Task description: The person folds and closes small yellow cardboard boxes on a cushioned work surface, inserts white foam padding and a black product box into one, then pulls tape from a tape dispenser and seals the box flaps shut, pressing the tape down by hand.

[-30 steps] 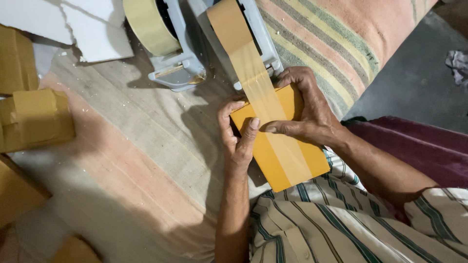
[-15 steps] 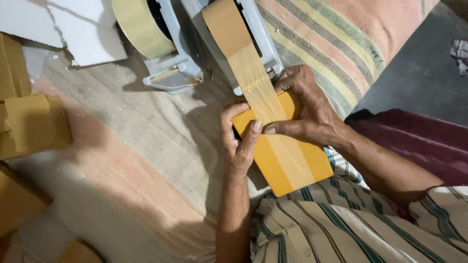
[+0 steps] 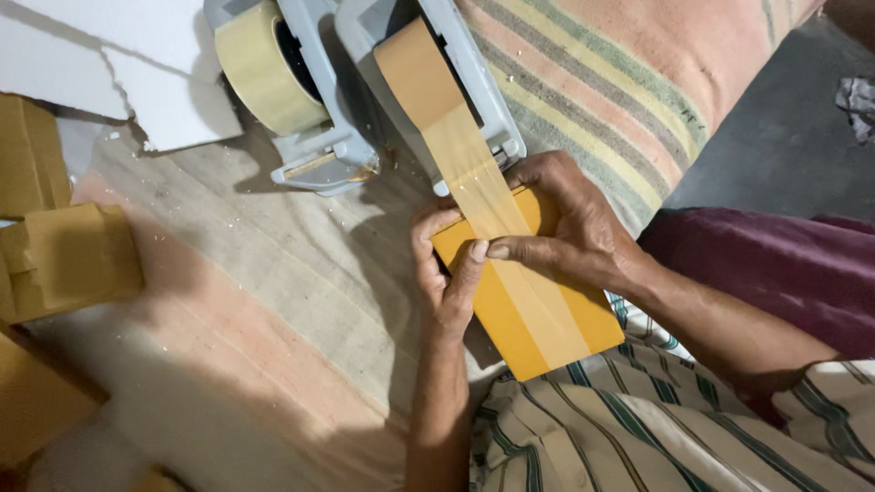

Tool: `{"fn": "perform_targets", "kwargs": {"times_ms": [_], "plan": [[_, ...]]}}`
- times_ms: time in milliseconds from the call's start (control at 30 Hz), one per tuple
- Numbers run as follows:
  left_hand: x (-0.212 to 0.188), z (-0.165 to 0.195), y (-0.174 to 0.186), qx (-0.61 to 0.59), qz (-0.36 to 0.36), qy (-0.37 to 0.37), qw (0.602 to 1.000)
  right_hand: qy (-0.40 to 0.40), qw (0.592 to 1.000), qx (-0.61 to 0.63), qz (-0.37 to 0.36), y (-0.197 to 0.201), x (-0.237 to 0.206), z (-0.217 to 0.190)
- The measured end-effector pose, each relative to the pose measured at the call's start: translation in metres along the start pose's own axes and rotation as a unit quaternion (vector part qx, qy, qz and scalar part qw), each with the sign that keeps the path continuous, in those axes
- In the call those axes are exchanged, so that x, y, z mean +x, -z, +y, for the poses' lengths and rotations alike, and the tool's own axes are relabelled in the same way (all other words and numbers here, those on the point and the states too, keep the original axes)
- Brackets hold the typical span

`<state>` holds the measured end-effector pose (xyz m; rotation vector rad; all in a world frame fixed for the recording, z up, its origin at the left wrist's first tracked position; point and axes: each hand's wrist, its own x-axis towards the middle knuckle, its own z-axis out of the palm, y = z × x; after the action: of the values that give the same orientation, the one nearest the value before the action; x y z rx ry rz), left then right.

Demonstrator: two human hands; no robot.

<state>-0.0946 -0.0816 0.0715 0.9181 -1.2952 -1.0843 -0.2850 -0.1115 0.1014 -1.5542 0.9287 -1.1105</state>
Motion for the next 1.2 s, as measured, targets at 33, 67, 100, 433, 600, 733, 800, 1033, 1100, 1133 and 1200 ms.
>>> {"fn": "perform_targets", "kwargs": {"times_ms": [33,67,100,433,600,733,800,1033,1100,1133,1200], "plan": [[-0.002,0.003,0.000,-0.006,-0.003,0.023,1.000,-0.003,1.000,0.024,-0.001,0.000,0.000,0.000],[-0.003,0.005,0.000,-0.013,-0.006,0.044,0.999,-0.015,1.000,0.006,0.005,-0.001,0.000,0.000],[-0.003,0.006,0.000,-0.020,-0.010,0.064,0.998,-0.027,0.999,-0.014,0.010,-0.001,0.000,0.001],[-0.013,0.017,-0.006,-0.059,0.035,0.164,0.984,-0.040,0.999,0.029,0.005,-0.002,0.000,0.001],[-0.014,0.018,-0.005,-0.033,0.036,0.118,0.992,-0.026,0.999,-0.032,0.003,0.002,0.001,-0.017],[-0.017,0.021,-0.006,-0.055,0.028,0.104,0.993,0.027,0.995,-0.098,0.016,0.005,0.002,-0.029],[-0.018,0.026,-0.007,-0.057,0.030,0.113,0.992,0.057,0.994,-0.094,0.003,0.007,0.004,-0.035],[0.004,0.053,0.002,0.086,0.007,-0.110,0.990,0.177,0.975,-0.132,-0.008,0.020,0.016,-0.062],[0.007,0.061,0.003,0.110,-0.004,-0.154,0.982,0.222,0.967,-0.126,-0.005,0.021,0.020,-0.066],[0.008,0.063,0.002,0.106,-0.008,-0.163,0.981,0.240,0.963,-0.123,-0.004,0.022,0.020,-0.068],[0.005,0.068,-0.002,0.102,-0.014,-0.168,0.980,0.253,0.961,-0.110,0.003,0.021,0.016,-0.072]]}}
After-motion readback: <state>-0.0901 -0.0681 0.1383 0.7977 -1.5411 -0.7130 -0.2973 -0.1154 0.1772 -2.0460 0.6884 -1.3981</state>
